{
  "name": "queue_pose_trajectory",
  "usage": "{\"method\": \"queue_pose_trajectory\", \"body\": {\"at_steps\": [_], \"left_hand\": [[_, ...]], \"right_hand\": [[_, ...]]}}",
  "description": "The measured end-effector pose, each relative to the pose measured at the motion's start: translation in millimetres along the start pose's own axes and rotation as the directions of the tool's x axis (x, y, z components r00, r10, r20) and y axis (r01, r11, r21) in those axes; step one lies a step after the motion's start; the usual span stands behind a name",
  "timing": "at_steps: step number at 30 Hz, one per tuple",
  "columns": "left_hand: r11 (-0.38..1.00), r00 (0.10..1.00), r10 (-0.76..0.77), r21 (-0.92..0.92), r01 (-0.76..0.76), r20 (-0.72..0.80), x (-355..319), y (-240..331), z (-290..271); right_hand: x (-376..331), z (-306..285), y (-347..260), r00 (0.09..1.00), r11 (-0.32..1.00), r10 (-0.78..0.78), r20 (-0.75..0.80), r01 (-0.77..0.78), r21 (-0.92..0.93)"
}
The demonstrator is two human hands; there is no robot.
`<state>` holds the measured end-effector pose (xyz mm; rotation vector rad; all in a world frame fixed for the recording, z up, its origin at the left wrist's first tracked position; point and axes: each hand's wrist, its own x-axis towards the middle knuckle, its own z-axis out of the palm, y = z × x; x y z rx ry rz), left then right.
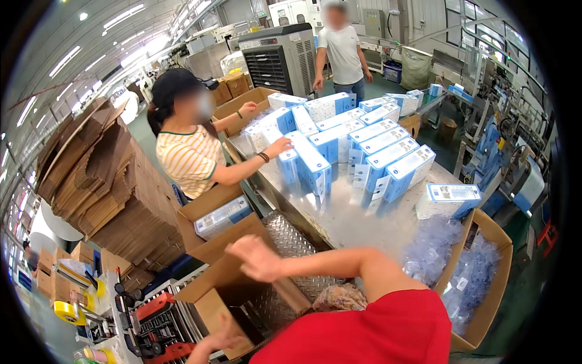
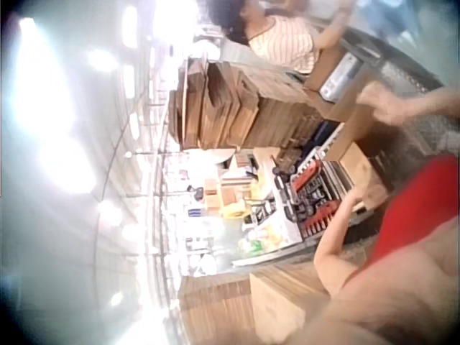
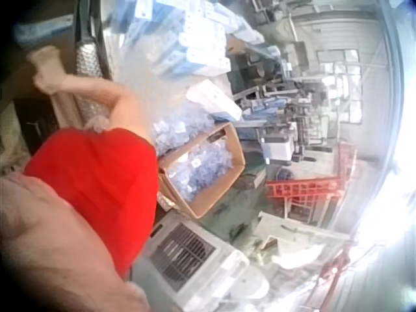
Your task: The person picks up blue rectangular packages from a table and places them into cardboard boxes, then moves the filled boxes onto a conveyor belt.
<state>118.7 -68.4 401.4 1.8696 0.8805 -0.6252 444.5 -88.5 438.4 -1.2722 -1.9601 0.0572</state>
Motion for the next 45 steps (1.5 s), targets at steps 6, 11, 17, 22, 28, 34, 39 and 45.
{"method": "queue_pose_trajectory", "body": {"at_steps": [6,11,17,22,28,34,39,45], "left_hand": [[0.991,0.932,-0.105,-0.036,0.125,0.347,21,-24,-26],[0.986,0.998,-0.03,0.167,0.02,0.061,-36,-4,18],[0.827,0.694,0.36,0.558,0.073,-0.624,31,5,16],[0.601,0.271,0.777,0.797,-0.051,-0.569,88,-2,19],[0.558,0.058,0.827,0.829,0.036,-0.559,82,-1,2],[0.89,0.199,-0.181,-0.247,-0.385,-0.963,156,-122,-3],[0.3,0.948,-0.176,-0.932,-0.205,-0.265,256,-266,130],[0.449,0.734,-0.258,-0.75,-0.485,-0.629,52,-139,38]], "right_hand": [[-17,168,2,0.806,0.936,-0.346,0.48,0.335,0.111],[-15,185,16,0.608,0.895,-0.404,0.683,0.418,0.156],[92,82,-20,0.924,0.917,-0.346,0.162,0.369,-0.149],[70,30,-8,0.711,0.957,0.289,0.641,-0.205,-0.203],[-80,99,54,0.952,0.963,0.167,0.257,-0.102,-0.248],[-118,-7,122,0.585,0.538,0.811,0.0,-0.747,-0.39],[-145,-21,163,0.254,0.262,0.965,0.069,-0.956,-0.134],[-180,-7,192,0.341,0.341,0.923,0.18,-0.939,0.03]]}}
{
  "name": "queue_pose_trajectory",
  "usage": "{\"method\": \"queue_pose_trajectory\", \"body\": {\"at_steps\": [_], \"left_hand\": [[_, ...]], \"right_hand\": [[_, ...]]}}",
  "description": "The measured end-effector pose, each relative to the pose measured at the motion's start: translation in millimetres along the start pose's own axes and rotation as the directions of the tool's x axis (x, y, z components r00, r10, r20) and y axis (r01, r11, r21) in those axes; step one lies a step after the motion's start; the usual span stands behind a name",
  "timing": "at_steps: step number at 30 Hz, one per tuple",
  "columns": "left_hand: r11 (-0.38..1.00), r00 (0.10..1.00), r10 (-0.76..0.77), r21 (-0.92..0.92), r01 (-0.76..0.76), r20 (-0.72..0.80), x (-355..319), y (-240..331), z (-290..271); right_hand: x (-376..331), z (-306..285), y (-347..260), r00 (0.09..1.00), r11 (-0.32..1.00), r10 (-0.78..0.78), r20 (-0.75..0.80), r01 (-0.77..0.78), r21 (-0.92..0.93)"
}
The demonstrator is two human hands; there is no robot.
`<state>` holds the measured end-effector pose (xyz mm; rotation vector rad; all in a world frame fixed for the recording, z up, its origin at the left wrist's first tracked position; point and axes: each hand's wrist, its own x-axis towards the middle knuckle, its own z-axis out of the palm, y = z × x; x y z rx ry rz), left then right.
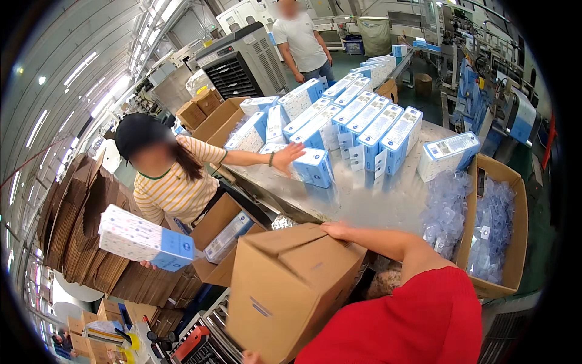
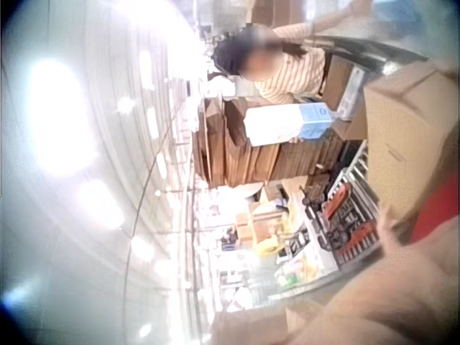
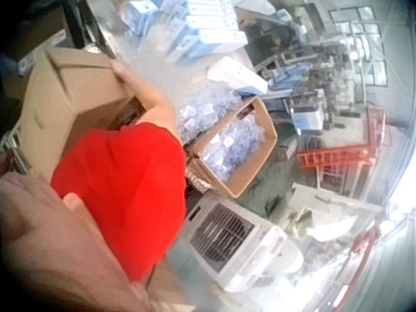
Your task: The person picks up blue rectangular packages from a table and places them into cardboard boxes, then moves the filled boxes onto a conveyor belt.
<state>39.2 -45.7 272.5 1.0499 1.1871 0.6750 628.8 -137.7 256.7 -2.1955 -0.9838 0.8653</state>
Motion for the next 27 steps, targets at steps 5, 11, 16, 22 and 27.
{"method": "queue_pose_trajectory", "body": {"at_steps": [5,11,16,22,27], "left_hand": [[0.969,0.967,0.246,-0.028,-0.245,0.068,-125,193,67],[0.848,0.866,0.178,0.374,-0.376,0.468,-61,128,157],[0.043,0.916,0.378,0.991,0.129,-0.136,-32,110,136],[0.905,0.977,0.211,0.375,-0.199,0.01,37,-15,-43],[0.995,0.996,-0.091,0.03,0.091,0.02,38,-45,-57]], "right_hand": [[-43,35,-47,0.877,0.364,-0.236,0.418,-0.319,0.875],[-81,20,-98,0.911,0.867,-0.113,0.395,-0.104,0.488],[-126,64,-163,0.945,0.893,-0.302,0.126,0.326,-0.31],[-55,74,-102,0.939,0.622,-0.342,0.042,0.26,-0.739],[-29,103,1,0.866,0.897,0.082,0.493,0.151,-0.415]]}}
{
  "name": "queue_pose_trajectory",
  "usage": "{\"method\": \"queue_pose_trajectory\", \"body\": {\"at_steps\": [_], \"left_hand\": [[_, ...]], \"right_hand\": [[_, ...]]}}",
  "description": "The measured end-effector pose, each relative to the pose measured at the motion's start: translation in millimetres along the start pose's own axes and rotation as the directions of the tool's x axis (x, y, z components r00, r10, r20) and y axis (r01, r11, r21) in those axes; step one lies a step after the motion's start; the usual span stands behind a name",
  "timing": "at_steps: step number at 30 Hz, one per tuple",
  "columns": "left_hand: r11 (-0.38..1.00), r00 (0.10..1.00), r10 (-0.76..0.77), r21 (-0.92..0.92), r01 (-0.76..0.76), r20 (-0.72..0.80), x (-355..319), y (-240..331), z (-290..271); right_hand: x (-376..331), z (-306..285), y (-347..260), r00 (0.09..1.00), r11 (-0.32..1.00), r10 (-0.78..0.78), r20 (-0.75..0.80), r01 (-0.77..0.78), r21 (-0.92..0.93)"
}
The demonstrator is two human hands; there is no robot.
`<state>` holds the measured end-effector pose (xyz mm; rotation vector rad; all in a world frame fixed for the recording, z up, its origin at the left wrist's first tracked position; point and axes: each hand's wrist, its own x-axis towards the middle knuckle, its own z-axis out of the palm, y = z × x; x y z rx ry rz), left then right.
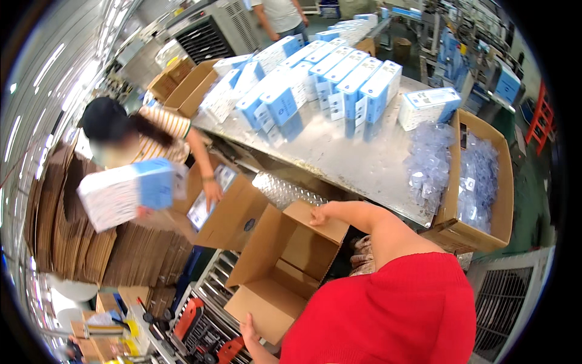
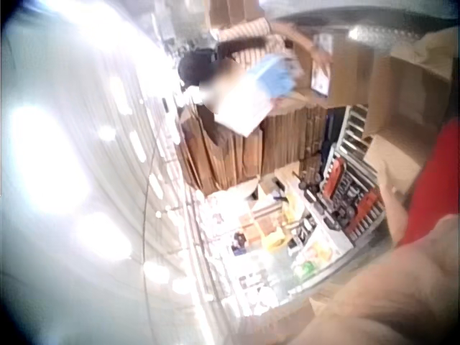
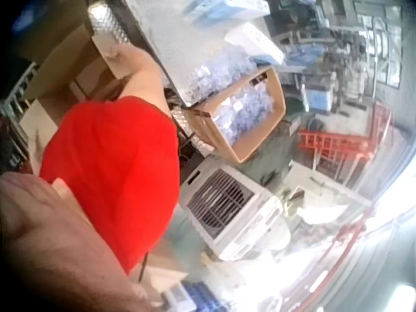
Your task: The person picks up blue rectangular packages from a table and places them into cardboard boxes, then moves the filled boxes onto a conveyor belt.
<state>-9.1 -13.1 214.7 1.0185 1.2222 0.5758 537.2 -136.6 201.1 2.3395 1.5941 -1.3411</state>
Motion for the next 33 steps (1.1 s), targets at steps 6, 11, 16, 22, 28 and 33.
{"method": "queue_pose_trajectory", "body": {"at_steps": [6,11,16,22,28,33], "left_hand": [[0.977,0.964,-0.148,0.182,0.108,0.22,12,5,-34],[0.058,0.935,0.35,0.997,0.041,-0.059,4,106,44],[0.119,0.543,0.769,0.758,-0.641,0.338,-12,227,269],[0.27,0.43,0.501,0.337,-0.902,0.751,42,272,551],[-0.122,0.086,0.564,0.186,-0.975,0.821,128,230,765],[0.023,0.229,0.328,0.234,-0.972,0.917,135,227,791]], "right_hand": [[-65,-110,81,0.74,0.908,-0.408,-0.535,0.392,-0.149],[-194,-242,216,0.515,0.808,0.039,-0.856,-0.52,-0.276],[-191,-263,314,0.434,0.745,0.036,-0.9,-0.612,-0.266],[-209,-268,233,0.756,0.841,-0.223,-0.615,-0.169,-0.513],[-196,-245,178,0.711,0.791,-0.526,-0.468,0.206,-0.576],[-211,-247,204,0.83,0.835,-0.376,-0.411,0.112,-0.539]]}}
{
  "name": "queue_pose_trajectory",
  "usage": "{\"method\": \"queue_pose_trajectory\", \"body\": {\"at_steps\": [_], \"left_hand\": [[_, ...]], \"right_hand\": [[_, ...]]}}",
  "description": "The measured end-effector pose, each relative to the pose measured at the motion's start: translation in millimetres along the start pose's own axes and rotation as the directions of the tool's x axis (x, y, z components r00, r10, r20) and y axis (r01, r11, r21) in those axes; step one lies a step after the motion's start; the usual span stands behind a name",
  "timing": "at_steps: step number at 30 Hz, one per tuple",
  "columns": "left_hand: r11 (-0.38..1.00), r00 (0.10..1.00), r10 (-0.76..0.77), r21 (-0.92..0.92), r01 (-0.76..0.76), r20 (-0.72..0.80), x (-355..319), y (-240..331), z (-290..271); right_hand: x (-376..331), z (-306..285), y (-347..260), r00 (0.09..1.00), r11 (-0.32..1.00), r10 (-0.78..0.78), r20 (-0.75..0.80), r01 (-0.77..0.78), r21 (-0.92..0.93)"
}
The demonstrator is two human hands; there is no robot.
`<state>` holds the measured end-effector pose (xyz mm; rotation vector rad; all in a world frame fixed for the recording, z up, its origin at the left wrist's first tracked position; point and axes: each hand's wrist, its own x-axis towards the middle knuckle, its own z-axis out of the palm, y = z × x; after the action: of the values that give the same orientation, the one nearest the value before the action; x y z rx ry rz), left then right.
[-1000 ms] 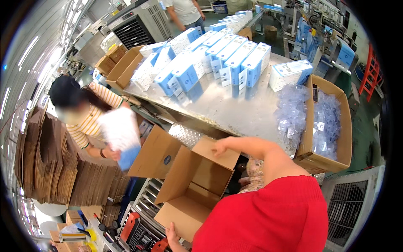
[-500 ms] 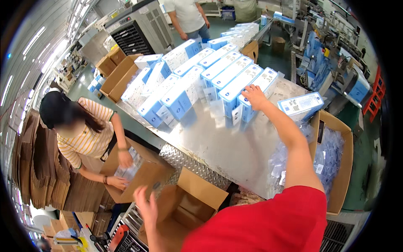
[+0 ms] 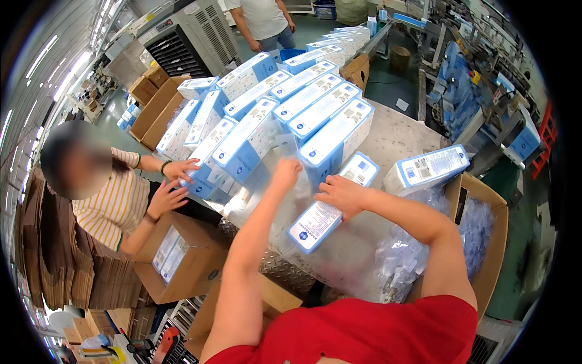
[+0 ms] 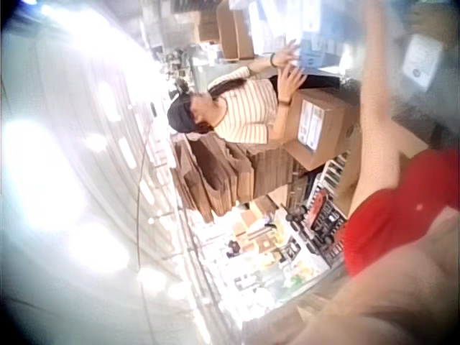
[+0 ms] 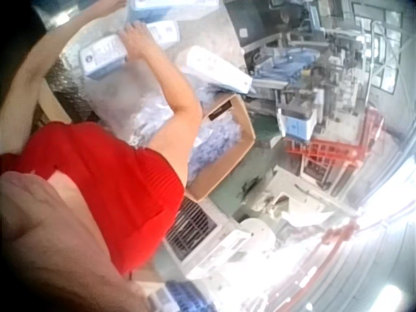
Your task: The person picks up blue rectangular packages from a table and places them into cardboard boxes, then moves the filled boxes onto a conveyor belt.
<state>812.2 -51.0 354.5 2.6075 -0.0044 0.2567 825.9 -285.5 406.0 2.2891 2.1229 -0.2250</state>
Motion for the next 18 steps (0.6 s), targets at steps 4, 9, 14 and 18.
{"method": "queue_pose_trajectory", "body": {"at_steps": [4,9,14,18], "left_hand": [[0.931,0.981,-0.096,0.365,0.029,0.168,-78,-40,-53],[0.906,0.999,-0.025,0.423,0.003,0.046,-110,-17,-105],[0.927,0.973,-0.185,0.354,0.125,0.141,-86,8,-47],[0.958,0.984,-0.152,0.229,0.171,-0.097,-105,-8,-54]], "right_hand": [[-25,7,-2,0.993,0.996,0.087,-0.085,-0.086,0.017],[-9,23,-15,0.985,0.995,0.093,-0.149,-0.085,0.056],[7,13,-29,0.99,0.998,0.066,-0.124,-0.062,0.032],[6,10,-36,0.978,0.997,0.073,-0.197,-0.078,-0.015]]}}
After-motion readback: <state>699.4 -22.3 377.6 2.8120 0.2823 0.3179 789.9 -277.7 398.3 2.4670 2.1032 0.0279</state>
